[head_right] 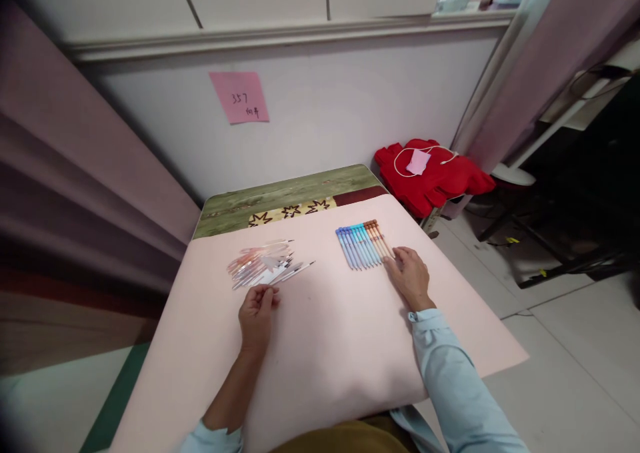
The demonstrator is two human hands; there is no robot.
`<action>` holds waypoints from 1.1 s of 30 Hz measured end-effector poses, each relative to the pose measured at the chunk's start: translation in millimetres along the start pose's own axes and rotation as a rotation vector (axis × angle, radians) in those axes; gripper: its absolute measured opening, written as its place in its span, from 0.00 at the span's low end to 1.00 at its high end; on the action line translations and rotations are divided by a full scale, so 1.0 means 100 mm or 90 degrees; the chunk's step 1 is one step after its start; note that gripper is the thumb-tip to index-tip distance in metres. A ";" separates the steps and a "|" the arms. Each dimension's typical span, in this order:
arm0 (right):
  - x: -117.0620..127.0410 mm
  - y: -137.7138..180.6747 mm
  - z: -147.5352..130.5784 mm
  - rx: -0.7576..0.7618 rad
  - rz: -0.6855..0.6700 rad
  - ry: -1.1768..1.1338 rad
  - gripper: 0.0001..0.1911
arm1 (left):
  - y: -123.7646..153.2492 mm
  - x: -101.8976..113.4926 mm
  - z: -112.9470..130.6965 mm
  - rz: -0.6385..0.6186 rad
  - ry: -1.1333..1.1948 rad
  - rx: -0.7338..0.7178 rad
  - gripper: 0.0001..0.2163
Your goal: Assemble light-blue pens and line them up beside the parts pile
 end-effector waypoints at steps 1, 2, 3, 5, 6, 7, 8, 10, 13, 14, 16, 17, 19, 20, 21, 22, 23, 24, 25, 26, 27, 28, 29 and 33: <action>0.00 0.00 0.00 0.002 0.000 0.007 0.24 | 0.00 0.00 0.00 -0.001 0.001 0.000 0.09; -0.01 0.01 0.01 0.004 0.000 0.011 0.25 | 0.01 -0.01 -0.01 -0.002 0.003 0.002 0.09; -0.01 0.01 0.02 0.005 0.001 0.015 0.25 | 0.02 -0.01 -0.01 -0.001 0.007 0.005 0.09; -0.02 0.01 0.05 0.007 0.006 0.018 0.26 | 0.03 -0.01 -0.02 0.003 0.015 0.011 0.09; -0.02 0.01 0.06 0.008 0.011 0.017 0.26 | 0.04 -0.01 -0.02 0.005 0.019 0.013 0.09; -0.03 0.01 0.07 0.009 0.014 0.016 0.27 | 0.05 -0.01 -0.03 0.007 0.024 0.015 0.09; -0.03 0.01 0.09 0.009 0.017 0.018 0.27 | 0.05 0.00 -0.04 0.008 0.027 0.016 0.09; -0.04 0.00 0.10 0.010 0.017 0.023 0.27 | 0.06 0.00 -0.05 0.008 0.032 0.016 0.09; -0.05 0.00 0.11 0.017 0.014 0.030 0.27 | 0.07 0.01 -0.06 0.005 0.037 0.008 0.09; -0.05 0.00 0.11 0.018 0.013 0.030 0.26 | 0.07 0.01 -0.06 0.004 0.039 0.004 0.09; -0.06 0.00 0.12 0.013 0.017 0.028 0.26 | 0.07 0.00 -0.06 0.007 0.044 -0.004 0.09; -0.05 0.00 0.13 0.006 0.021 0.025 0.26 | 0.07 0.00 -0.06 0.013 0.048 -0.007 0.09; -0.04 0.00 0.15 -0.013 0.037 0.012 0.26 | 0.08 0.02 -0.04 0.031 0.054 -0.017 0.09; -0.02 0.01 0.16 -0.021 0.050 -0.001 0.26 | 0.09 0.04 -0.03 0.039 0.055 -0.023 0.09; 0.01 0.02 0.16 -0.028 0.065 -0.020 0.26 | 0.10 0.07 -0.01 0.047 0.053 -0.029 0.09; 0.05 0.03 0.16 -0.033 0.083 -0.044 0.26 | 0.12 0.11 0.00 0.051 0.046 -0.037 0.09; 0.11 0.06 0.16 -0.039 0.107 -0.071 0.26 | 0.13 0.16 0.02 0.053 0.034 -0.046 0.08; 0.17 0.09 0.15 -0.046 0.136 -0.097 0.26 | 0.15 0.22 0.05 0.055 0.017 -0.057 0.08; 0.23 0.13 0.13 -0.052 0.164 -0.122 0.25 | 0.16 0.29 0.07 0.056 -0.007 -0.070 0.08; 0.28 0.17 0.09 -0.054 0.187 -0.143 0.24 | 0.17 0.36 0.10 0.059 -0.036 -0.084 0.08; 0.32 0.22 0.01 -0.049 0.202 -0.159 0.23 | 0.17 0.43 0.12 0.065 -0.071 -0.099 0.07; 0.33 0.28 -0.10 -0.031 0.197 -0.177 0.22 | 0.18 0.49 0.15 0.073 -0.109 -0.113 0.07; 0.31 0.33 -0.25 0.002 0.169 -0.198 0.20 | 0.17 0.55 0.16 0.086 -0.148 -0.125 0.07; -0.04 0.61 -1.09 0.204 -0.063 -0.219 0.13 | 0.14 0.63 0.18 0.108 -0.237 -0.151 0.04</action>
Point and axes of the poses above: each hand's wrist, its own y-axis away from the middle knuckle, its own x-axis out of the back of the hand, z = x × y, the point moved 7 cm from there along -y, towards the middle knuckle, and after that the axes turned 15 degrees about -x, right-handed, at the moved point
